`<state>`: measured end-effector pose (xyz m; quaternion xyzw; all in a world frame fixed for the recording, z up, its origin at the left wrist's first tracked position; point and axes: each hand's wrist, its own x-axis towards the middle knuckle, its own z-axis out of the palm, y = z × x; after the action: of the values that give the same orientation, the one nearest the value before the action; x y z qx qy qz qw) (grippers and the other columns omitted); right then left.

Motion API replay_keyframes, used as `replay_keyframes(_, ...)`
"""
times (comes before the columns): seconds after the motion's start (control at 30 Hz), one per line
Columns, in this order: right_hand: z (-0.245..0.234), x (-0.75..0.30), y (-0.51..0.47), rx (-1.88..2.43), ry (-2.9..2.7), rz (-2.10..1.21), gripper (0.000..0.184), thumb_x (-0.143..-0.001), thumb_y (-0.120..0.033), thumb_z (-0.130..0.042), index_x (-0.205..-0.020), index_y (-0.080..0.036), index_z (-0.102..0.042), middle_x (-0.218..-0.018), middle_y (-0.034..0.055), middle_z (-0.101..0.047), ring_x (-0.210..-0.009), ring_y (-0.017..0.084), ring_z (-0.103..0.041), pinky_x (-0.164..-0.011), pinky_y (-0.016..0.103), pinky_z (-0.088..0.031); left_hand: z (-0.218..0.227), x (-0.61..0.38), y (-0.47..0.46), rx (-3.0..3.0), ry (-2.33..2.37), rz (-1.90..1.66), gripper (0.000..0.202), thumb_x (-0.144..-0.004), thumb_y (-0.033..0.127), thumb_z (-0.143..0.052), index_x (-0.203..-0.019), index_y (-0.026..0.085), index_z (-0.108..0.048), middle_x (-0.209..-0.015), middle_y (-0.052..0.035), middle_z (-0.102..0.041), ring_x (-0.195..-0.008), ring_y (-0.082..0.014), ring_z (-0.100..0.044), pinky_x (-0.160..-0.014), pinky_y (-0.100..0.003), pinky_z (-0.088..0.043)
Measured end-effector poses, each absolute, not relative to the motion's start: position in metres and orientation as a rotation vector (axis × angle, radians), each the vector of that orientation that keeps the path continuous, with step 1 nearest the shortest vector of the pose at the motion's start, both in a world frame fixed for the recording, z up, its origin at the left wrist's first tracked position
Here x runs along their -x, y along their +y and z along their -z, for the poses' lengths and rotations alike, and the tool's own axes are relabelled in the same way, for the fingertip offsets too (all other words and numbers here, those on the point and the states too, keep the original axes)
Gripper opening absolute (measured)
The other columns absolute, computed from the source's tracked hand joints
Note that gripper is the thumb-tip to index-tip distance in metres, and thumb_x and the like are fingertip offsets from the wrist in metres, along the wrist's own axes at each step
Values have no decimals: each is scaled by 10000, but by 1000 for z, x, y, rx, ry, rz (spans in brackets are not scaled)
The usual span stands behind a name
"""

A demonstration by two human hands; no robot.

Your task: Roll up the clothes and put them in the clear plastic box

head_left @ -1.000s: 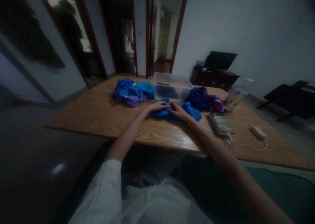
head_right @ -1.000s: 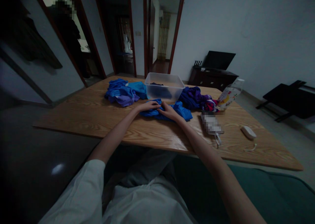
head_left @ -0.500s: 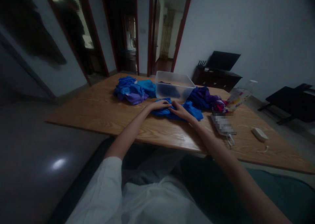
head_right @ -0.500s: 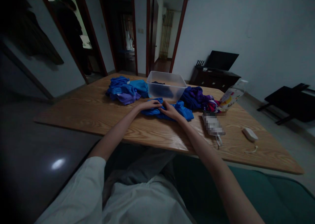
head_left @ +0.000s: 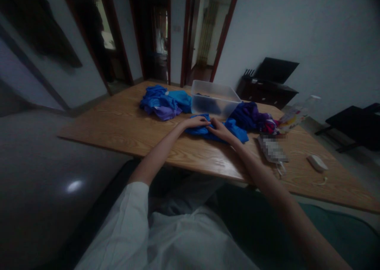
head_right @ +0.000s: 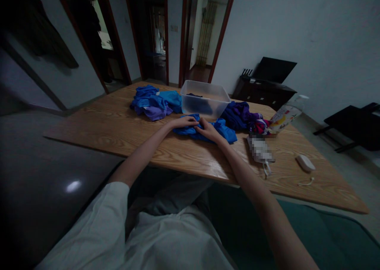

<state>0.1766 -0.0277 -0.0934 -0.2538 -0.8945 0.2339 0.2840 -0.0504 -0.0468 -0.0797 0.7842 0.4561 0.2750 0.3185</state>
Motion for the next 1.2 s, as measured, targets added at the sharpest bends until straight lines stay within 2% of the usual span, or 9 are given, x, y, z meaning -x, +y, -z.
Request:
replay_keyframes(0.4,91,-176,-28,613,-2408,-631,404,-968,-611,-575,-1070,-221,-565,-1022,62,-638,-910,249,-599,-822,362,-497,82,50,-44,-2070,1157,-725,551,-859,642,-597,-979,124,-741,-920,-59,-687,-801,-160,-564,-723,-261,-436)
replay_keyframes(0.83,97,-177,-23,641,-2414,-597,441,-974,-634,-559,-1106,-213,-573,-1056,69,-657,-934,256,-618,-846,365,-515,87,50,-40,-2082,1133,-739,541,-855,642,-595,-966,132,-739,-914,-58,-693,-799,-163,-560,-734,-264,-438)
replay_keyframes(1.03,100,-178,-19,620,-2415,-612,474,-977,-637,-549,-1204,-221,-569,-1138,73,-667,-1034,275,-629,-934,388,-520,85,50,-41,-2053,1135,-746,553,-844,673,-603,-943,146,-737,-932,-60,-693,-846,-178,-583,-786,-275,-456)
replay_keyframes(1.2,100,-178,-20,628,-2411,-601,470,-975,-629,-552,-1185,-210,-580,-1126,80,-672,-1000,276,-633,-910,388,-524,81,48,-46,-2013,1162,-739,584,-826,695,-614,-971,141,-728,-965,-66,-697,-875,-183,-589,-804,-274,-468)
